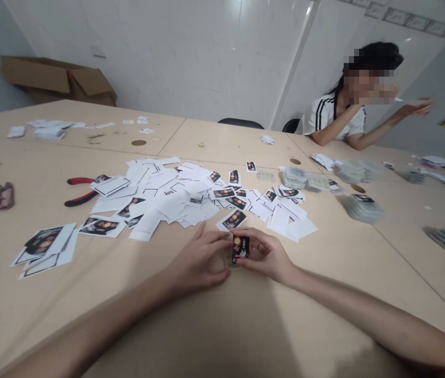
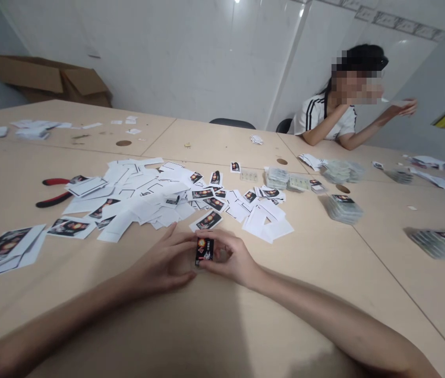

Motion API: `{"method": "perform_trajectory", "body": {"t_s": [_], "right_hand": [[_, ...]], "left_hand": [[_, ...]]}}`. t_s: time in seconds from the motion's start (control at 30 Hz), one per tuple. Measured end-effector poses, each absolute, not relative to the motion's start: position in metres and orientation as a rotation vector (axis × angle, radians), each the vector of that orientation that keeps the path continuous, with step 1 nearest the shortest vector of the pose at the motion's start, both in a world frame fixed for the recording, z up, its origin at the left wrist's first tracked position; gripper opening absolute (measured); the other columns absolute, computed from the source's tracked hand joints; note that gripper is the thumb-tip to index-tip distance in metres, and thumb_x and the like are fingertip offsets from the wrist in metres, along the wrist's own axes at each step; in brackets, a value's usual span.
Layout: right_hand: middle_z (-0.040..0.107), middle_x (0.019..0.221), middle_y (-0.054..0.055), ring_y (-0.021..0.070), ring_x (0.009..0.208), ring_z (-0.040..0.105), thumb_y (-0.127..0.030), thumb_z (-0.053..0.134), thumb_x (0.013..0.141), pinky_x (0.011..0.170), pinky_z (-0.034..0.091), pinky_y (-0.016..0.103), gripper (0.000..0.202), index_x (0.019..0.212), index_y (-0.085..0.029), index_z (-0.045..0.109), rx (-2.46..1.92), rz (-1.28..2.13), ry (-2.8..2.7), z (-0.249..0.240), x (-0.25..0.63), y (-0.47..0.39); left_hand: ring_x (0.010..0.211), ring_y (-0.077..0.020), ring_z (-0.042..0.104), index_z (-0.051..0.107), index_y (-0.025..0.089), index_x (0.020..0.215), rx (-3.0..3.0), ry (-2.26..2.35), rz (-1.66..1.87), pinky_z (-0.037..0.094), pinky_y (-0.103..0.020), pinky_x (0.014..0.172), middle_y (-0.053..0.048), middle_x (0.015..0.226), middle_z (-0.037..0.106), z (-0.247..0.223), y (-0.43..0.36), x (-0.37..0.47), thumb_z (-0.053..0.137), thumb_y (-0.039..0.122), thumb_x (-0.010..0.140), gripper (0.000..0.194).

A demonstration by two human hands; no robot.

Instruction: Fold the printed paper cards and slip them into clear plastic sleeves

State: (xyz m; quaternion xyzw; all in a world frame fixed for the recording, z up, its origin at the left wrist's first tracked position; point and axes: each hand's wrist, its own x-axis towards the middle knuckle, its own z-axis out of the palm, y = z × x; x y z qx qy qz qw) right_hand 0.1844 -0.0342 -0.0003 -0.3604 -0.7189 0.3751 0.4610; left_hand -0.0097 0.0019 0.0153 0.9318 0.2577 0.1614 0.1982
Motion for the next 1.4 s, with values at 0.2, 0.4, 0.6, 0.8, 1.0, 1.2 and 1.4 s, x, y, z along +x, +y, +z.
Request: {"method": "perform_trajectory", "body": {"t_s": [0.2,0.4,0.6,0.8,1.0,1.2,1.4], "right_hand": [[0.053,0.112,0.005,0.0155,0.09,0.053,-0.018,0.061,0.069,0.066,0.046,0.027,0.038,0.105,-0.024,0.051,-0.923,0.919,-1.809,0.0,0.184,-0.034],[0.052,0.113,0.005,0.0091,0.065,0.052,-0.012,0.058,0.068,0.052,0.042,0.022,0.04,0.106,-0.024,0.051,-0.958,0.976,-1.846,-0.003,0.183,-0.035],[0.059,0.095,0.002,0.0043,0.048,0.042,-0.019,0.061,0.068,0.042,0.035,0.019,0.036,0.104,-0.023,0.053,-1.024,1.136,-1.629,-0.002,0.186,-0.033],[0.061,0.082,-0.001,0.0091,0.068,0.055,-0.02,0.06,0.071,0.062,0.044,0.021,0.036,0.105,-0.024,0.051,-0.909,1.306,-1.329,-0.005,0.189,-0.027],[0.056,0.105,0.004,0.0148,0.084,0.056,-0.018,0.064,0.066,0.067,0.047,0.026,0.041,0.105,-0.023,0.052,-0.949,1.141,-1.665,-0.002,0.186,-0.034],[0.05,0.117,0.006,0.0189,0.102,0.05,-0.014,0.06,0.067,0.077,0.046,0.033,0.045,0.109,-0.024,0.049,-0.952,0.931,-1.87,-0.001,0.184,-0.037],[0.053,0.113,0.006,0.0188,0.109,0.045,-0.015,0.057,0.071,0.089,0.039,0.039,0.041,0.11,-0.024,0.048,-0.879,0.76,-1.972,0.0,0.183,-0.038]], "left_hand": [[0.119,-0.0194,0.034,0.033,0.029,0.121,2.569,0.688,0.336,0.0,-0.049,0.102,-0.001,0.133,0.033,0.019,-0.004,-0.006,0.048,0.022,0.072,0.052],[0.123,-0.0205,0.027,0.029,0.027,0.125,2.519,0.633,0.277,0.0,-0.05,0.102,-0.002,0.136,0.027,0.02,-0.001,-0.007,0.051,0.02,0.069,0.06],[0.124,-0.0216,0.025,0.027,0.029,0.126,2.48,0.622,0.268,0.0,-0.051,0.102,-0.001,0.138,0.023,0.021,0.001,-0.008,0.049,0.02,0.071,0.06],[0.123,-0.0227,0.028,0.03,0.027,0.122,2.472,0.665,0.338,0.001,-0.052,0.101,-0.004,0.135,0.03,0.012,0.002,-0.008,0.051,0.036,0.074,0.054],[0.111,-0.0198,0.043,0.026,0.024,0.122,2.407,0.682,0.4,0.006,-0.046,0.103,-0.002,0.122,0.045,0.013,0.0,-0.007,0.054,0.024,0.071,0.058],[0.112,-0.0222,0.038,0.029,0.02,0.117,2.344,0.666,0.417,0.023,-0.042,0.099,-0.006,0.117,0.045,0.016,0.0,-0.01,0.056,0.019,0.067,0.058],[0.114,-0.0192,0.035,0.029,0.019,0.114,2.229,0.601,0.451,0.031,-0.036,0.096,-0.008,0.118,0.041,0.022,0.0,-0.009,0.051,0.014,0.072,0.048]]}}
